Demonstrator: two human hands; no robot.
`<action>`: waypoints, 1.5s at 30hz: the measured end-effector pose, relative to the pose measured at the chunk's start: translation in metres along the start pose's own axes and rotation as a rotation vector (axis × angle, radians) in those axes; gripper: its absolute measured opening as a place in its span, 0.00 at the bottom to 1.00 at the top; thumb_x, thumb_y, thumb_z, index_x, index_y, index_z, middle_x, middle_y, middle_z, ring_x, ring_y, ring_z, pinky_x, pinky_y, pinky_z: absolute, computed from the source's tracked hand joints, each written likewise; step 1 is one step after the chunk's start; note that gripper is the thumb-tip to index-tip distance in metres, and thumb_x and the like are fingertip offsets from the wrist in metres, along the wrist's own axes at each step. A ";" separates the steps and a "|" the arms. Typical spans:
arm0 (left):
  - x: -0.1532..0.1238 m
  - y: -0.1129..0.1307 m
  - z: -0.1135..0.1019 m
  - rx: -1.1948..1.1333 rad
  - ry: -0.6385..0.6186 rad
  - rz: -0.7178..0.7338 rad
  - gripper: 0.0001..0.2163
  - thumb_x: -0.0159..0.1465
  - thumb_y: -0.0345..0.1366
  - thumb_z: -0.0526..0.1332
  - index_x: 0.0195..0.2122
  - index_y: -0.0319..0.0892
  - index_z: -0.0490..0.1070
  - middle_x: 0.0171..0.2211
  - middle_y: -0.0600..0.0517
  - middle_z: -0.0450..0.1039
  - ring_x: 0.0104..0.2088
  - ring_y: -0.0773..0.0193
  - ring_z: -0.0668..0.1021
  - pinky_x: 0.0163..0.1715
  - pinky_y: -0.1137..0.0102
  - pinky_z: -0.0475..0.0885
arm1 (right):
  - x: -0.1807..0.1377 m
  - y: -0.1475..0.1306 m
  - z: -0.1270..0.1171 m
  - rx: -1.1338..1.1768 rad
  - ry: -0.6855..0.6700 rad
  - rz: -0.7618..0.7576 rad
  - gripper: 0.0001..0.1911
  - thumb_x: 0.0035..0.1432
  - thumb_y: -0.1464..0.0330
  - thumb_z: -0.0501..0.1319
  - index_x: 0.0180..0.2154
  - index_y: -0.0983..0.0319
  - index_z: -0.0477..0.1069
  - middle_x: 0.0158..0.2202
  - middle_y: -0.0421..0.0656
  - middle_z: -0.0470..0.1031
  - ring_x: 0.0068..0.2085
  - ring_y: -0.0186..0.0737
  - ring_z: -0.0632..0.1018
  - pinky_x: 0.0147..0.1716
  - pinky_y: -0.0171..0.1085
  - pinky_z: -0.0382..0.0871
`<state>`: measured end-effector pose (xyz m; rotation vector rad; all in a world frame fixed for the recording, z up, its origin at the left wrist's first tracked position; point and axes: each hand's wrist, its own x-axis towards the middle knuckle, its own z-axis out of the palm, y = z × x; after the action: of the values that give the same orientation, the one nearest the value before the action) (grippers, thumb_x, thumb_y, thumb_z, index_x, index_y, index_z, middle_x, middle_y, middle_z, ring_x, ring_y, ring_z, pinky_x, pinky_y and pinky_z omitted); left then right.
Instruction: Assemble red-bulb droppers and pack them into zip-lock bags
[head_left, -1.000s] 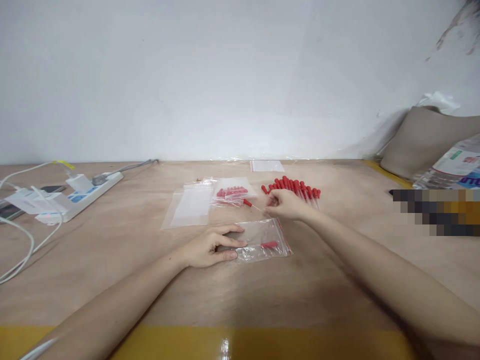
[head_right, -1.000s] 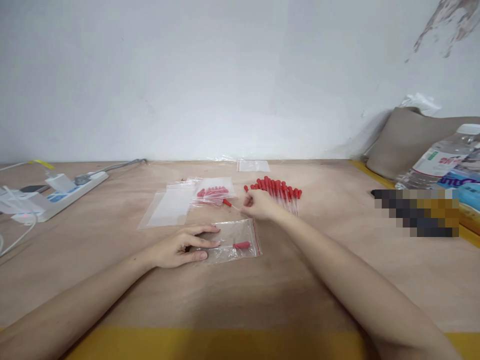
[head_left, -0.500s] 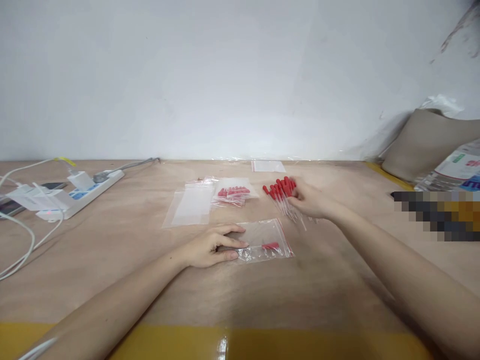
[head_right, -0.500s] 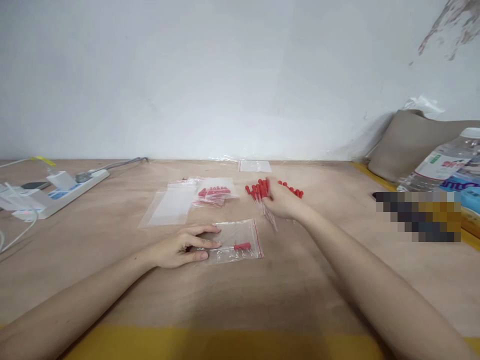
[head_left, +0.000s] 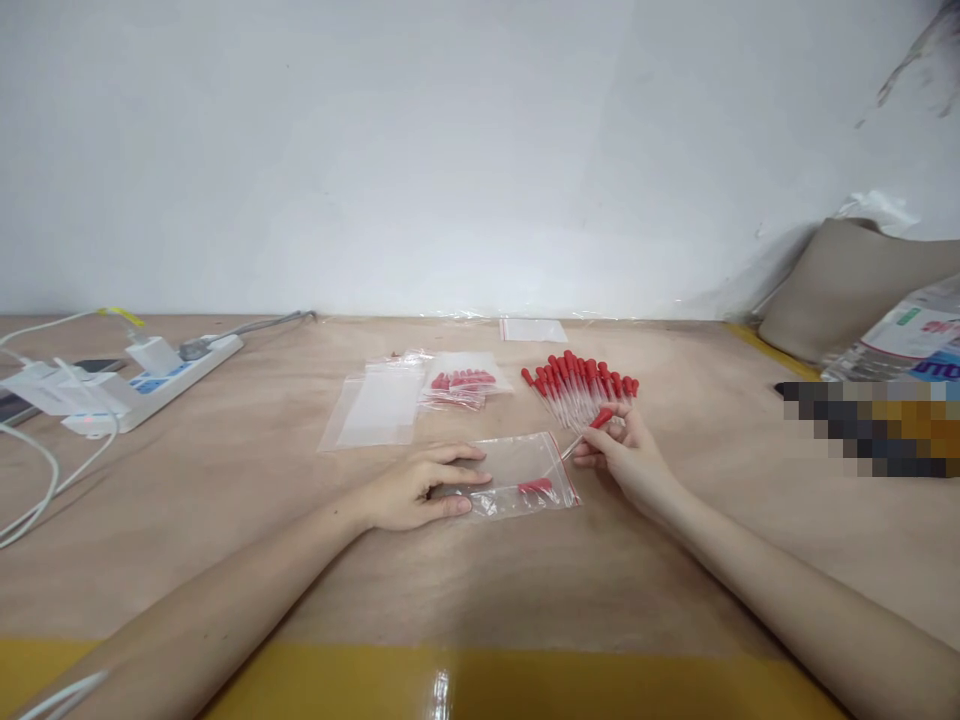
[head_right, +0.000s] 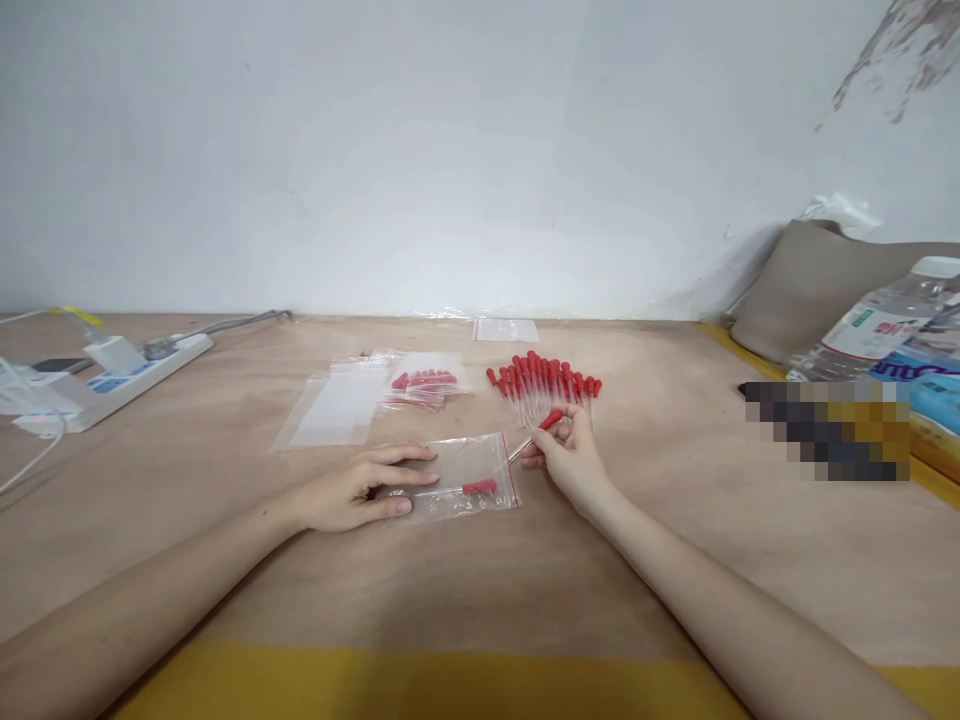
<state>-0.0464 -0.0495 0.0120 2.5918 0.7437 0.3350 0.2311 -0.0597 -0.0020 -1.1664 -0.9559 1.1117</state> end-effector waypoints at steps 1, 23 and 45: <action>0.000 0.000 0.000 0.009 0.000 0.000 0.18 0.61 0.42 0.54 0.53 0.51 0.62 0.57 0.51 0.57 0.56 0.59 0.62 0.54 0.62 0.59 | -0.003 -0.001 0.001 -0.011 -0.018 0.009 0.26 0.40 0.66 0.65 0.39 0.57 0.52 0.22 0.30 0.64 0.21 0.31 0.73 0.22 0.34 0.72; 0.001 0.005 -0.001 0.017 0.054 -0.011 0.25 0.61 0.44 0.55 0.59 0.48 0.52 0.56 0.49 0.59 0.55 0.58 0.64 0.53 0.62 0.60 | 0.006 0.007 -0.009 -0.661 -0.450 -0.250 0.10 0.40 0.64 0.66 0.26 0.63 0.73 0.24 0.38 0.64 0.23 0.28 0.62 0.21 0.30 0.58; 0.000 0.001 0.000 0.029 0.005 -0.010 0.21 0.61 0.44 0.54 0.55 0.50 0.59 0.59 0.51 0.55 0.57 0.59 0.61 0.55 0.62 0.58 | 0.003 -0.004 -0.010 -0.597 -0.664 -0.053 0.12 0.47 0.62 0.59 0.32 0.64 0.71 0.20 0.37 0.65 0.22 0.30 0.65 0.22 0.31 0.57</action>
<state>-0.0461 -0.0503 0.0127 2.6142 0.7680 0.3310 0.2421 -0.0587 0.0002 -1.2378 -1.9178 1.2352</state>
